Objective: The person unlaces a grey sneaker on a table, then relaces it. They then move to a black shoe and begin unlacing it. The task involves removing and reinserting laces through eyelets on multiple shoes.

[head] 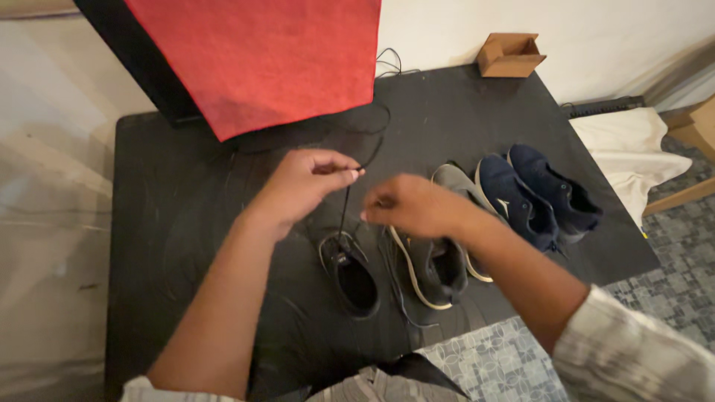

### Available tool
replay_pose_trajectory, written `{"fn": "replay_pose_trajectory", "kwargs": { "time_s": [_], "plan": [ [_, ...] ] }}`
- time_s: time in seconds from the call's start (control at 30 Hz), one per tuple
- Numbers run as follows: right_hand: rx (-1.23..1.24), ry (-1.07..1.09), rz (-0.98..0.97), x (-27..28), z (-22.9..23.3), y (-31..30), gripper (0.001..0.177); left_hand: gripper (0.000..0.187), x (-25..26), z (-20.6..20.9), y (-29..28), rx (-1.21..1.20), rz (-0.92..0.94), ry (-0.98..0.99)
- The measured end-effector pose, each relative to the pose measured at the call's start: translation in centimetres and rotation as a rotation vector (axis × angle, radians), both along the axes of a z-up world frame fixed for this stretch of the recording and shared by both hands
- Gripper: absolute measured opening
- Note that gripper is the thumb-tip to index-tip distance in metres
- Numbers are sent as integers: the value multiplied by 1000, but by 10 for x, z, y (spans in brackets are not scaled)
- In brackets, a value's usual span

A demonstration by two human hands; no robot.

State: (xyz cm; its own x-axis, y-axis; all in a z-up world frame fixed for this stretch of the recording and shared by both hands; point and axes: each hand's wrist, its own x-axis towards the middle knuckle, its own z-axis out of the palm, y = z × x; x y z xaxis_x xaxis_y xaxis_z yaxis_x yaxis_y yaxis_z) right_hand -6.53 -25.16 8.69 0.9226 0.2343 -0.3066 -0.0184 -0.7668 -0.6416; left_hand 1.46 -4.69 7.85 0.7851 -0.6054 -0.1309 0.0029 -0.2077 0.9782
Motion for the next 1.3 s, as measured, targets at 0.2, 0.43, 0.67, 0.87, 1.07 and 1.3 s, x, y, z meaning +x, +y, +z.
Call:
{"fn": "replay_pose_trajectory", "kwargs": {
  "time_s": [0.2, 0.43, 0.67, 0.87, 1.07, 1.3],
  "plan": [
    [55, -66, 94, 18, 9, 3, 36, 25, -6, 6, 7, 49, -84, 65],
    [5, 216, 485, -12, 7, 3, 37, 31, -11, -38, 22, -29, 191, 185],
    [-69, 515, 857, -40, -37, 19, 45, 29, -28, -115, 36, 143, 289, 281],
    [-38, 566, 851, -58, -59, 28, 44, 27, -55, -156, 27, 565, 312, 241],
    [-237, 614, 596, -41, -57, 16, 68, 26, -73, -165, 18, 747, 388, 112],
    [-476, 460, 635, -8, -57, -19, 26, 27, -73, -162, 19, 806, 377, 84]
  ]
}}
